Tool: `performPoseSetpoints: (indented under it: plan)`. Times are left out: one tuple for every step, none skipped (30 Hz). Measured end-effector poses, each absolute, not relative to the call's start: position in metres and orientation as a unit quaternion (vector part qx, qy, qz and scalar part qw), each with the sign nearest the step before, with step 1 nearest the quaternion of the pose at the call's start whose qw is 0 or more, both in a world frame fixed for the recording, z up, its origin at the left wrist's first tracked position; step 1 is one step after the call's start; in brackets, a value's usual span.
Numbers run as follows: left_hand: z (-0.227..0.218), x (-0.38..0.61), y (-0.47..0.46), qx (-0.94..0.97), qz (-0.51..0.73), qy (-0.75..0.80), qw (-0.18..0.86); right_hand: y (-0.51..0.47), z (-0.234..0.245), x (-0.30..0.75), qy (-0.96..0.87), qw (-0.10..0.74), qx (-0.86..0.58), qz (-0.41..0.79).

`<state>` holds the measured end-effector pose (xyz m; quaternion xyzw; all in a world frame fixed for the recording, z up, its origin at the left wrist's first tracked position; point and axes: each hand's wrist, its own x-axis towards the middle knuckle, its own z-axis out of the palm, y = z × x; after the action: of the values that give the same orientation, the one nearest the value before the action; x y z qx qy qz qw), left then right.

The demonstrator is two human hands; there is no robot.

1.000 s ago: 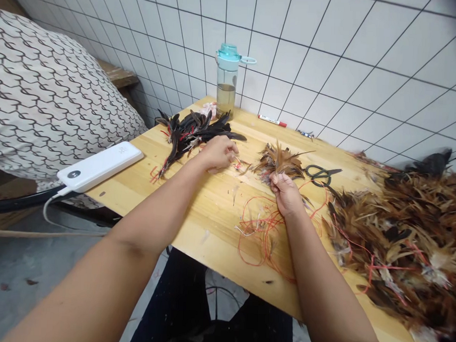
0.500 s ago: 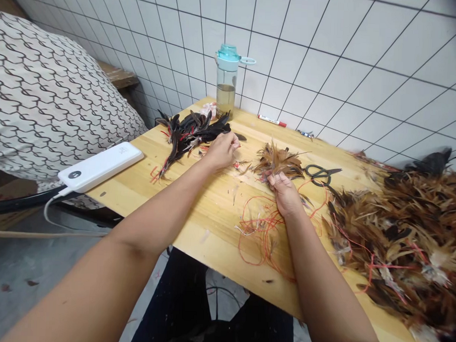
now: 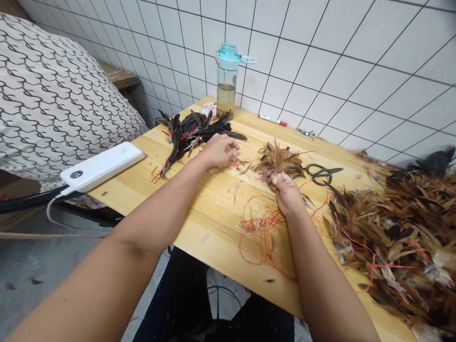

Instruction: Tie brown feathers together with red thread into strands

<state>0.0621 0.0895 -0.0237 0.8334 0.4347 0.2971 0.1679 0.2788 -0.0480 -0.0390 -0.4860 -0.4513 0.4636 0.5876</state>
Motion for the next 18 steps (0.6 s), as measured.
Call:
performPoseSetpoints:
  plan:
    - [-0.025,0.063,0.089,0.850,0.270,0.429,0.141,-0.048,-0.039,0.279,-0.457,0.585,-0.483,0.464]
    - [-0.028,0.064,0.089,0.863,0.252,0.421,0.119,-0.049,-0.038,0.279,-0.462,0.583,-0.480,0.465]
    - [-0.030,0.066,0.088,0.873,0.243,0.411,0.103,-0.049,-0.038,0.279,-0.467,0.581,-0.478,0.466]
    - [-0.033,0.068,0.088,0.879,0.239,0.402,0.091,-0.049,-0.038,0.279,-0.472,0.578,-0.476,0.465]
    - [-0.036,0.071,0.087,0.884,0.239,0.394,0.082,-0.049,-0.038,0.280,-0.476,0.576,-0.474,0.465]
    - [-0.038,0.073,0.087,0.886,0.242,0.388,0.077,-0.049,-0.038,0.280,-0.480,0.574,-0.473,0.464]
    - [-0.039,0.075,0.086,0.885,0.251,0.384,0.077,-0.049,-0.038,0.280,-0.483,0.573,-0.473,0.464]
    - [-0.039,0.076,0.086,0.880,0.266,0.385,0.083,-0.050,-0.038,0.280,-0.484,0.572,-0.473,0.463]
    - [-0.038,0.076,0.086,0.868,0.289,0.392,0.097,-0.050,-0.038,0.280,-0.484,0.573,-0.473,0.463]
    - [-0.036,0.076,0.086,0.850,0.320,0.401,0.119,-0.050,-0.038,0.279,-0.482,0.576,-0.471,0.462]
    - [-0.033,0.076,0.086,0.824,0.359,0.412,0.150,-0.050,-0.038,0.279,-0.480,0.579,-0.470,0.463]
    - [-0.030,0.075,0.087,0.793,0.401,0.419,0.185,-0.050,-0.038,0.279,-0.478,0.582,-0.468,0.463]
    - [-0.026,0.073,0.088,0.759,0.444,0.419,0.224,-0.050,-0.037,0.279,-0.476,0.584,-0.467,0.463]
    - [-0.022,0.071,0.089,0.723,0.488,0.413,0.260,-0.050,-0.037,0.278,-0.474,0.585,-0.467,0.463]
    - [-0.018,0.070,0.090,0.687,0.530,0.403,0.292,-0.050,-0.037,0.278,-0.473,0.586,-0.469,0.462]
    - [-0.014,0.068,0.091,0.652,0.567,0.392,0.316,-0.050,-0.036,0.278,-0.471,0.585,-0.471,0.462]
    - [-0.011,0.066,0.093,0.620,0.599,0.382,0.333,-0.050,-0.036,0.277,-0.470,0.585,-0.472,0.463]
    - [-0.007,0.064,0.094,0.593,0.626,0.373,0.343,-0.050,-0.036,0.277,-0.469,0.584,-0.472,0.464]
